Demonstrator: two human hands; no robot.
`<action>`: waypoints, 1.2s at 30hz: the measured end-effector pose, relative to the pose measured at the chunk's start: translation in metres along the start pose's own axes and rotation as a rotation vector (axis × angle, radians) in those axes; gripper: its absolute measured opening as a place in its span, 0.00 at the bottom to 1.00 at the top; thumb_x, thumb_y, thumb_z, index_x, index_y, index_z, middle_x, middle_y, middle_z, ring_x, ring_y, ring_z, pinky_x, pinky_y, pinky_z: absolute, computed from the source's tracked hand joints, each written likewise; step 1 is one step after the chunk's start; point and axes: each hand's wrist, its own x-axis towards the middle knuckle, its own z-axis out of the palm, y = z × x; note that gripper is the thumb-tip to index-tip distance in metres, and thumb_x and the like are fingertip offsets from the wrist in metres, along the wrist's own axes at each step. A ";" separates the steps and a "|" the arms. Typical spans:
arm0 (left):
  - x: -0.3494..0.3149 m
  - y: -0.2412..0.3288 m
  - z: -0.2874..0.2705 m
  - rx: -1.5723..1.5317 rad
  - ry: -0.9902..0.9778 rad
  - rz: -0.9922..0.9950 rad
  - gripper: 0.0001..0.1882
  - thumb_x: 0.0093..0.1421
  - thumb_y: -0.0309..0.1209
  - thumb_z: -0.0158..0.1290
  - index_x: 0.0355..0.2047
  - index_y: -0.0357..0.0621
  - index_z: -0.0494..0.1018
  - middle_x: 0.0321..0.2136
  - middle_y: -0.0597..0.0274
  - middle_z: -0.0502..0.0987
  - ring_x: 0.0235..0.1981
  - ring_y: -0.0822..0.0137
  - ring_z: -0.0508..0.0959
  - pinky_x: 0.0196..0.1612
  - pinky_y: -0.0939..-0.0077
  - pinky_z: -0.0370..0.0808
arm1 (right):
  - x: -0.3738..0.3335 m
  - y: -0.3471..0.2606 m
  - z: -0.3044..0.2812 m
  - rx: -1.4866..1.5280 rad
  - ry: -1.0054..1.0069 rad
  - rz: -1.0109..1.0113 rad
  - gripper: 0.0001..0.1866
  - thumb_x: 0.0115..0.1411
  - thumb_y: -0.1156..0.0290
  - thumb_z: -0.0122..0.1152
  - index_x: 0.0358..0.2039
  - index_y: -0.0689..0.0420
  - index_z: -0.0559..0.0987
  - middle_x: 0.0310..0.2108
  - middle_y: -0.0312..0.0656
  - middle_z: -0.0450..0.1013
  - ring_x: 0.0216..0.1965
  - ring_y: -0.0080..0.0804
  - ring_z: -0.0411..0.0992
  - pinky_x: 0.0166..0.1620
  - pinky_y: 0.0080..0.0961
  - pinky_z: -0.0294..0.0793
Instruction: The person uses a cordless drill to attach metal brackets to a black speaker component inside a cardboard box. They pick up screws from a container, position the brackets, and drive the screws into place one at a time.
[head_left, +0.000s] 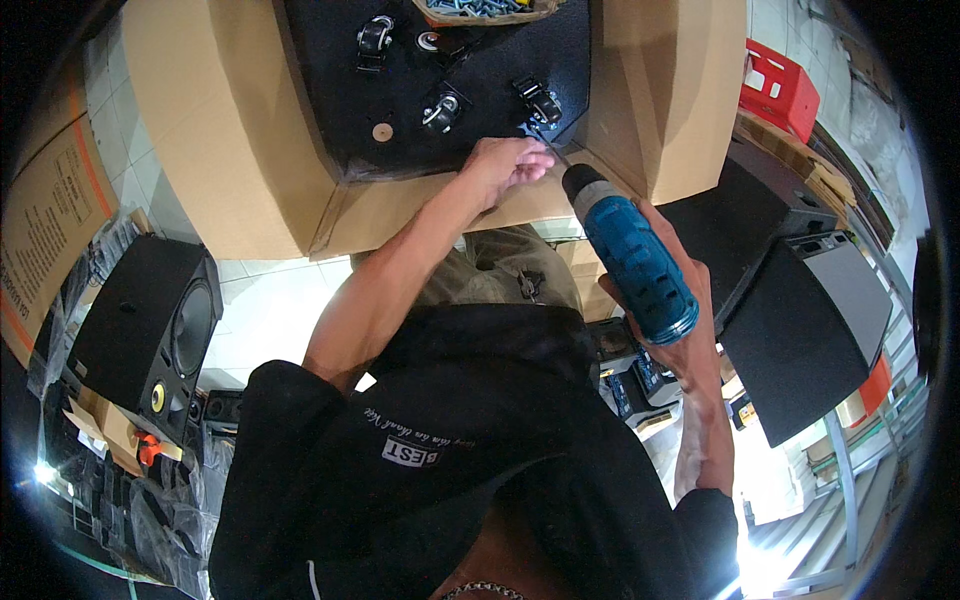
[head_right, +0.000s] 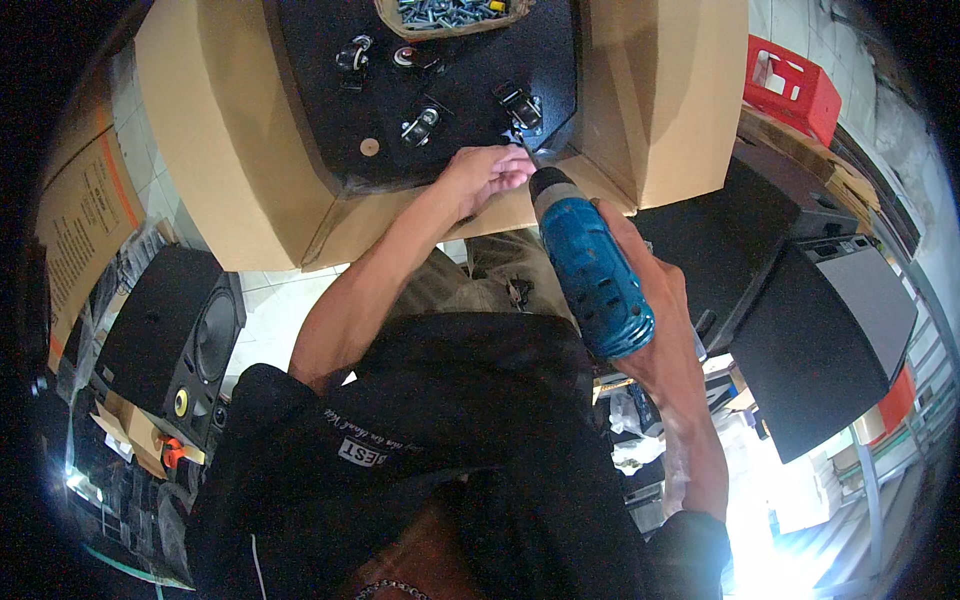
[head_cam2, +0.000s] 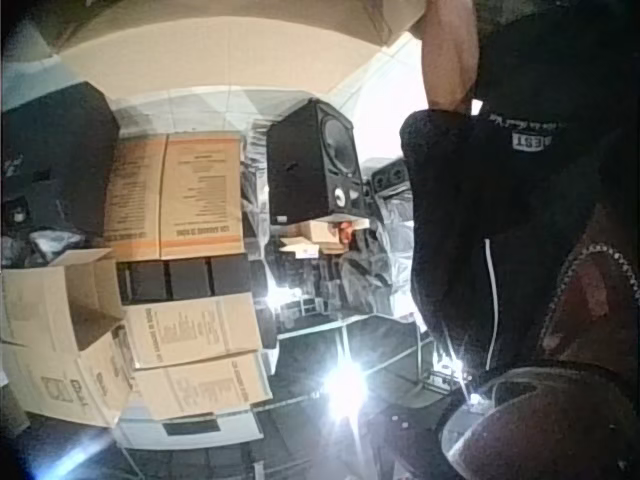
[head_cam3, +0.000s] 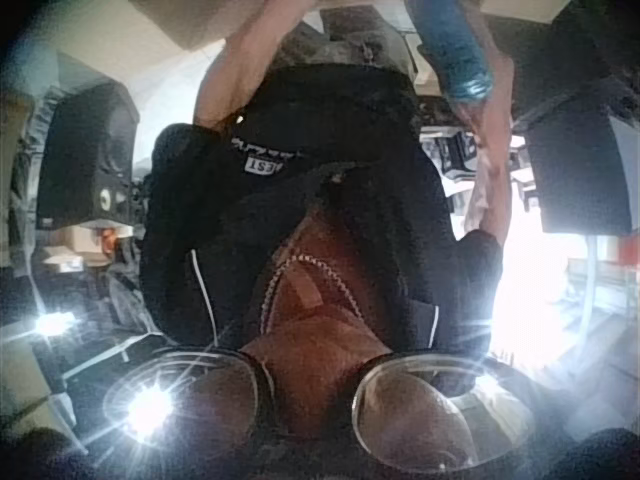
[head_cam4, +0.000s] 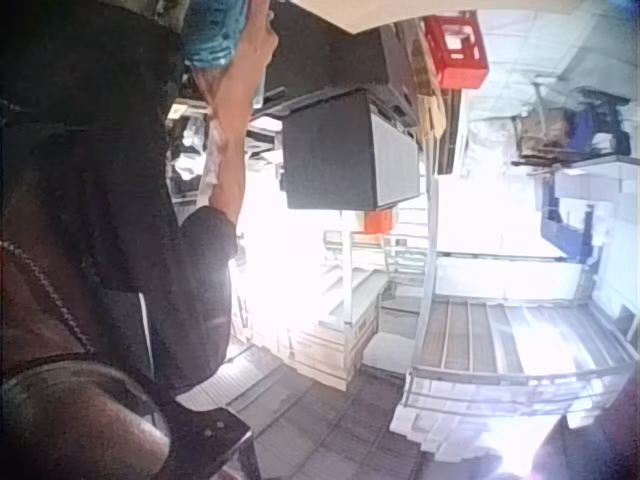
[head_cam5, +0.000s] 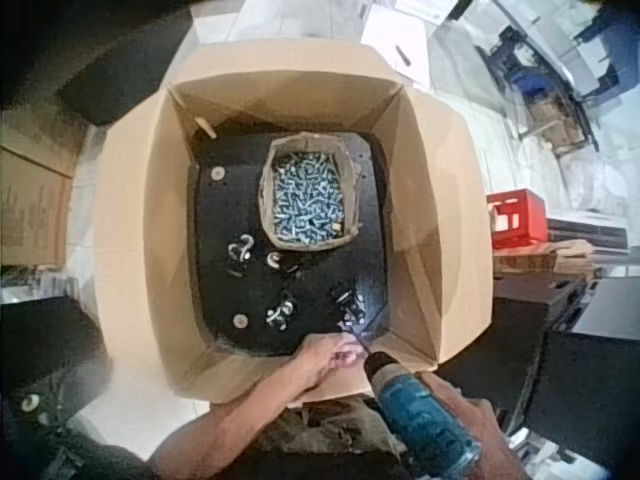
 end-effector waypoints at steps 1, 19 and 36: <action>-0.009 0.000 0.002 0.087 0.035 -0.001 0.15 0.67 0.36 0.48 0.37 0.35 0.76 0.31 0.59 0.81 0.28 0.70 0.78 0.35 0.75 0.76 | 0.001 -0.001 0.000 0.007 0.002 0.001 0.40 0.50 0.65 0.73 0.63 0.52 0.64 0.48 0.48 0.76 0.47 0.42 0.78 0.56 0.42 0.74; -0.140 0.029 0.115 0.631 -0.201 1.635 0.21 0.47 0.54 0.60 0.28 0.50 0.75 0.27 0.64 0.76 0.30 0.62 0.78 0.32 0.65 0.75 | 0.000 -0.010 -0.006 0.061 0.020 -0.002 0.34 0.52 0.67 0.64 0.60 0.57 0.68 0.45 0.52 0.77 0.46 0.47 0.78 0.47 0.33 0.76; -0.134 0.028 0.113 0.653 -0.171 1.630 0.26 0.52 0.61 0.55 0.29 0.51 0.75 0.27 0.65 0.76 0.30 0.65 0.77 0.31 0.65 0.73 | 0.012 -0.005 -0.010 -0.041 -0.066 -0.021 0.35 0.50 0.64 0.62 0.61 0.55 0.67 0.44 0.52 0.76 0.43 0.51 0.78 0.43 0.36 0.77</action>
